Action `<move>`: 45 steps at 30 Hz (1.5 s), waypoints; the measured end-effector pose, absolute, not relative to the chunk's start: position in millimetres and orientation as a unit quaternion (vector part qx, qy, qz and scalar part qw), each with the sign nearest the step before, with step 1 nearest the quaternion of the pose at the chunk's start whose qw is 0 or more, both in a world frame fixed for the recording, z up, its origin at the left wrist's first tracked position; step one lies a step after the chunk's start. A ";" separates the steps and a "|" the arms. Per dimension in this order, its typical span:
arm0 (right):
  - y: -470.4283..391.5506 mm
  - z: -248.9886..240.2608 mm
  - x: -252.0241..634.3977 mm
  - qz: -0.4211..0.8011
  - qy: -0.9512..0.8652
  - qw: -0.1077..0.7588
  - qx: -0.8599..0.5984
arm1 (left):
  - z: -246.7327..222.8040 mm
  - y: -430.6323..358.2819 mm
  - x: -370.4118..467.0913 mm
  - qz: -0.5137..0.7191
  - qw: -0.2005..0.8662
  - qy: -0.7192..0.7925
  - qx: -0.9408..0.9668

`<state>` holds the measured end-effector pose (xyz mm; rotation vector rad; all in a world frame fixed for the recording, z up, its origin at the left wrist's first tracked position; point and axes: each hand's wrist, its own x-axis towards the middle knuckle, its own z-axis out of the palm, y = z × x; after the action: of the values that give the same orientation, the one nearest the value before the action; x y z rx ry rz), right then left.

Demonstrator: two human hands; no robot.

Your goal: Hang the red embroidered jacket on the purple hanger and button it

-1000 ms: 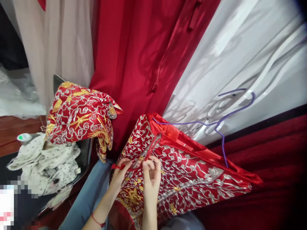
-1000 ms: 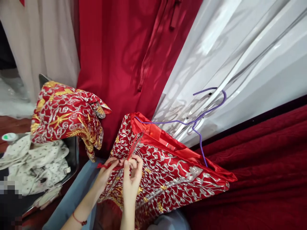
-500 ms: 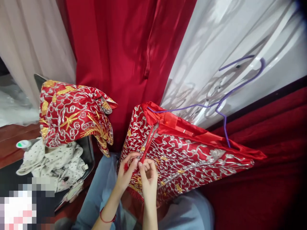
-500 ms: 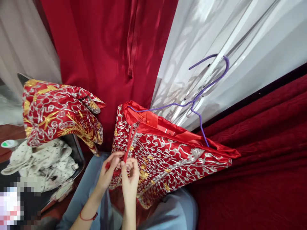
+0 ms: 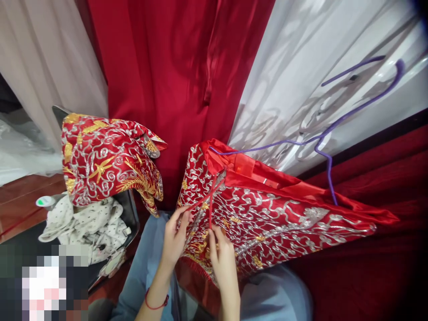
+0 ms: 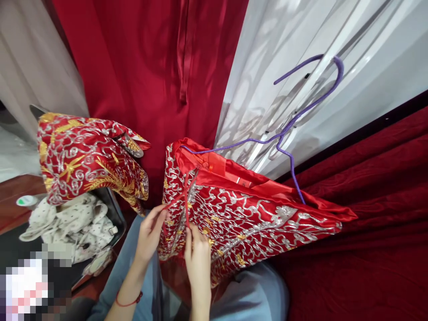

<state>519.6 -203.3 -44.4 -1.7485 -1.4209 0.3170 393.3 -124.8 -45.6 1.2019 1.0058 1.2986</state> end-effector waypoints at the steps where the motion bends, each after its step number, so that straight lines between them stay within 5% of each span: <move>1: -202.8 -45.4 520.6 0.119 -0.570 0.421 -0.695 | -40.3 -124.2 394.4 0.548 0.511 0.420 0.512; 7: -198.6 -44.2 506.3 0.065 -0.592 0.425 -0.682 | 2.9 -110.9 417.2 0.565 0.480 0.391 0.545; 15: -215.1 -28.0 499.6 0.218 -0.623 0.334 -0.673 | -1.8 -104.3 426.1 0.562 0.487 0.371 0.556; 22: -207.5 31.6 504.3 0.290 -0.588 0.533 -0.535 | -26.1 -116.6 411.9 0.548 0.400 0.406 0.613; 26: -170.5 54.8 505.8 0.279 -0.592 0.568 -0.500 | -33.6 -131.1 409.4 0.581 0.368 0.401 0.606; 30: -154.6 52.1 505.1 0.172 -0.605 0.519 -0.578 | -33.3 -143.9 403.3 0.617 0.338 0.420 0.574; 35: -163.4 47.0 505.3 0.186 -0.648 0.402 -0.619 | -19.4 -150.3 397.7 0.599 0.374 0.418 0.571; 37: -168.7 44.1 505.7 0.193 -0.642 0.433 -0.602 | -16.6 -150.0 397.2 0.585 0.394 0.430 0.564; 42: -174.5 20.2 506.5 0.130 -0.491 0.676 -0.534 | -16.2 -148.8 397.8 0.563 0.437 0.442 0.545; 45: -172.7 7.6 507.2 0.141 -0.456 0.698 -0.535 | -11.8 -151.0 398.7 0.553 0.448 0.438 0.550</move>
<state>507.2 -172.7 7.6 -1.1926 -1.0159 0.3135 398.7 -151.0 -11.8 1.3605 1.0834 1.3674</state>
